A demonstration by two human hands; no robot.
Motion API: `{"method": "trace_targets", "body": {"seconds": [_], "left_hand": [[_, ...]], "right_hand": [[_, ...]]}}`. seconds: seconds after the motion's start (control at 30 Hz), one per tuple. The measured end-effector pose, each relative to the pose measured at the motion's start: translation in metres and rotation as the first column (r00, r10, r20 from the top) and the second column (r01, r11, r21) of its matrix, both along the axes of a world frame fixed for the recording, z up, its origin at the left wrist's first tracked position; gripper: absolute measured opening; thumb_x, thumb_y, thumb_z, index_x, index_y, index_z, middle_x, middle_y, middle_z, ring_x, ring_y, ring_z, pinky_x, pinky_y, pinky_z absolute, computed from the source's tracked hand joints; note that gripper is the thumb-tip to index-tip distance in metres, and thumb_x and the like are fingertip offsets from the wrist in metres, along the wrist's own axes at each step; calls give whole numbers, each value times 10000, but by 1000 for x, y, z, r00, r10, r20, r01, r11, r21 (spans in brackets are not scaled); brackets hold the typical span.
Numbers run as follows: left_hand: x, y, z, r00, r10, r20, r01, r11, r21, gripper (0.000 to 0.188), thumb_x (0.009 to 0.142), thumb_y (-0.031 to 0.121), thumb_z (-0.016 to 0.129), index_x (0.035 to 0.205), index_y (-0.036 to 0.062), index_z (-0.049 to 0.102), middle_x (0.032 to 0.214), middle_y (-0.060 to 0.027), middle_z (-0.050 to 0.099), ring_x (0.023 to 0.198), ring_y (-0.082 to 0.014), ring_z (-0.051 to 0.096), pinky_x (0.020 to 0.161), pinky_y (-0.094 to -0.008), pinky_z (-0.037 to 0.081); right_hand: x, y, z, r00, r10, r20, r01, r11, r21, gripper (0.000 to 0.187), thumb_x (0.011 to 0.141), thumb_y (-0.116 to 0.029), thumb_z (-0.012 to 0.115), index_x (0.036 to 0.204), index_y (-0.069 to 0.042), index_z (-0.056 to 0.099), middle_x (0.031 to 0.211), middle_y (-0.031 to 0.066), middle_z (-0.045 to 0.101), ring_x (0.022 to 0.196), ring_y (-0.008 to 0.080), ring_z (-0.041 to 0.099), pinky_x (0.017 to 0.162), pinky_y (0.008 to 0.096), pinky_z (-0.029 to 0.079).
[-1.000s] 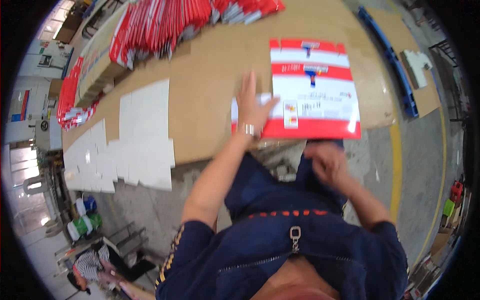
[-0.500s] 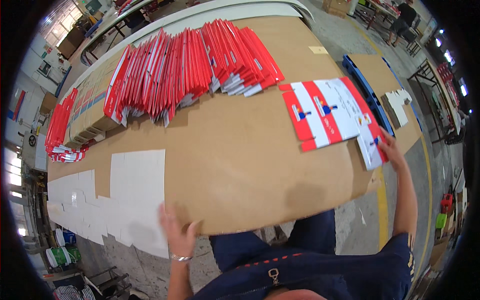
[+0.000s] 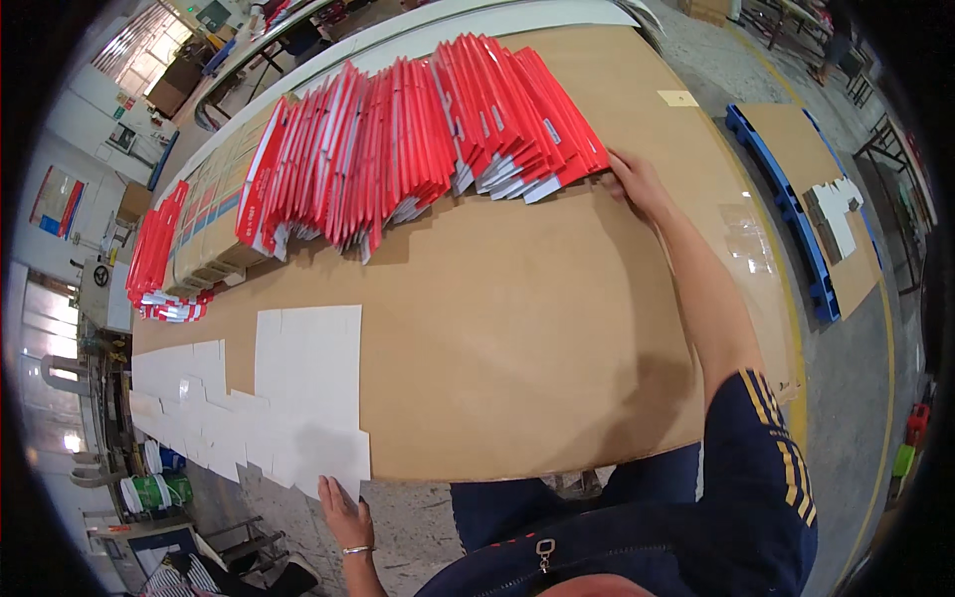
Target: The person repeatedly folds flat cardboard pieces into rectangular boxes. They place a red and white printed insert into each box, fold the cardboard flaps to form the structure, and then move the finished box to a growing stack on the table. The process is continuous and repetitive throughout the clip.
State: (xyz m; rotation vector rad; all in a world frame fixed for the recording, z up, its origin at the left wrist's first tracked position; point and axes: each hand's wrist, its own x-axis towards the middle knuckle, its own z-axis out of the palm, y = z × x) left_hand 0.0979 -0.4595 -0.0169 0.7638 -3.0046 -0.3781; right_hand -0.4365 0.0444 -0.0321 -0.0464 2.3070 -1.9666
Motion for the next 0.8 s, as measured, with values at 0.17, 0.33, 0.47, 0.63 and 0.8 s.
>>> {"method": "trace_targets", "body": {"seconds": [0.17,0.33,0.47,0.63,0.8], "left_hand": [[9,-9,41,988,-14,-156,-39,942,-333,404,837,2,561,1238,28,598,1260,-197,606,1257,-322,524,1102,-571,294],[-72,63,110,647,-607,-462,459,794,-399,265,755,89,607,1011,34,646,1011,-135,669,971,-295,649,972,-472,475],[-64,152,91,433,-733,-525,753,614,-237,224,745,122,634,956,49,653,947,-78,662,908,-261,660,912,-416,529],[-35,176,78,638,-680,-362,734,679,19,905,644,313,808,1422,106,395,1418,-148,442,1326,-335,401,1118,-470,327],[-58,122,11,676,-715,-175,710,696,-103,597,657,19,695,1236,66,557,1360,-129,521,1292,-330,464,1069,-463,383]], "right_hand": [[172,-3,-3,930,-135,-343,248,917,311,239,949,-111,583,1159,-8,628,923,113,655,811,181,636,732,302,513],[312,-83,52,771,282,-571,50,867,496,414,845,-2,613,1255,-27,565,1097,144,629,1065,295,597,925,399,482],[398,-141,72,492,583,-647,-153,789,595,364,807,6,590,1166,-38,628,1132,178,623,1129,349,561,981,438,441],[415,-74,30,744,442,-502,-244,878,411,216,851,51,515,1005,-17,649,1048,147,646,1073,308,595,1001,433,433],[422,39,37,913,256,-317,-140,928,347,285,794,132,437,921,-11,647,925,126,658,964,268,633,1072,469,383]]}}
